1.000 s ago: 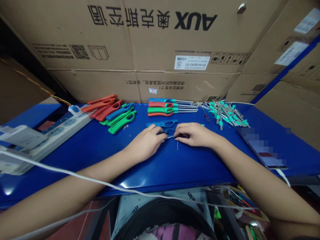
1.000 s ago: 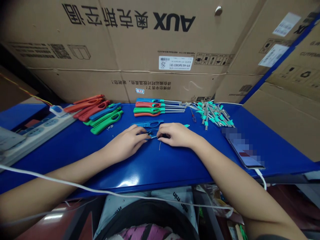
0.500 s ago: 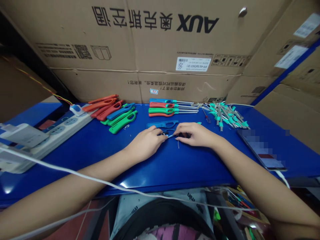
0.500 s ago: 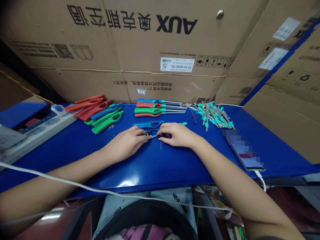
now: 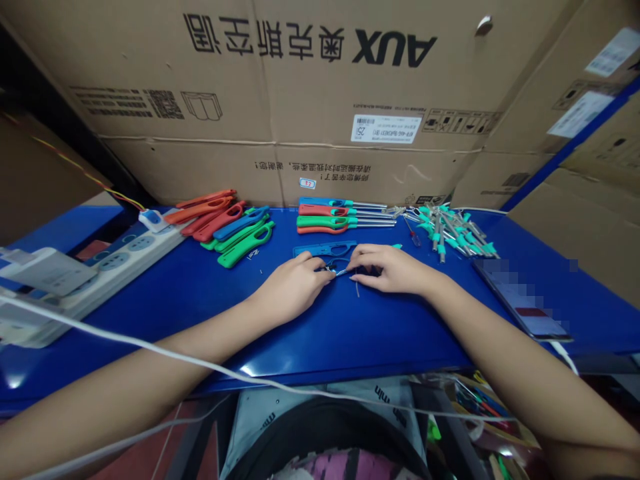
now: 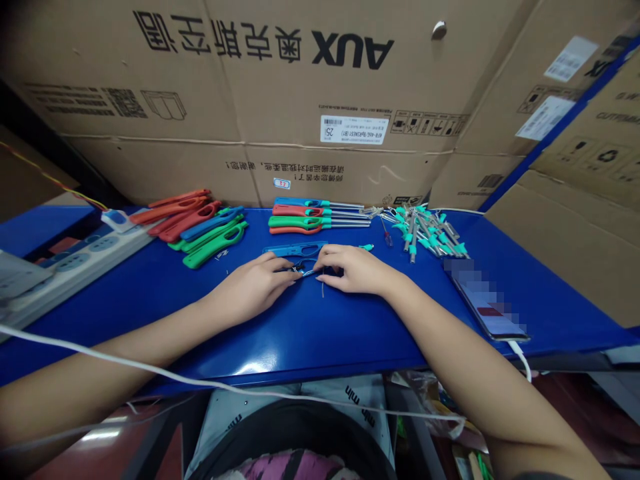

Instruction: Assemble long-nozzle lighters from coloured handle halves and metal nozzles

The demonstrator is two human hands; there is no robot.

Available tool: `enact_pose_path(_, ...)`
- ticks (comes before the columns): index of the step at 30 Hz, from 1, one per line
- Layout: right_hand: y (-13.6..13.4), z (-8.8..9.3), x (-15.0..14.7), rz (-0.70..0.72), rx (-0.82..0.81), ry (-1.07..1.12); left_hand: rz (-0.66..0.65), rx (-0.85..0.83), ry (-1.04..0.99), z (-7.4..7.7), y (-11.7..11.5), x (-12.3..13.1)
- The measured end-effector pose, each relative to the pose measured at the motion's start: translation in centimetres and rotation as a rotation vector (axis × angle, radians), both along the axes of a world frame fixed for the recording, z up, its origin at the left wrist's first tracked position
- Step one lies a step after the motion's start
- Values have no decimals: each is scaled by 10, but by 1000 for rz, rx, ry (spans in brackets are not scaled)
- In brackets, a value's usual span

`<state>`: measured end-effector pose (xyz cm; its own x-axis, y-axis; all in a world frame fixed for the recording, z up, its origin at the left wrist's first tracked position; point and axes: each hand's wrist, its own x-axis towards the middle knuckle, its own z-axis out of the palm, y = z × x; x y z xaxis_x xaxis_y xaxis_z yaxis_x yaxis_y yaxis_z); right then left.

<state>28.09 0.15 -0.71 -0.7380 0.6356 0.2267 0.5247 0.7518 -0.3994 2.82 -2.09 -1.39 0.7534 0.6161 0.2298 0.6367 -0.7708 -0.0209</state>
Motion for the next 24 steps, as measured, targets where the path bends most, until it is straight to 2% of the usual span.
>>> enact_pose_path(24,0,1,-1,11,-30,10,3,2,4,1,-1,0)
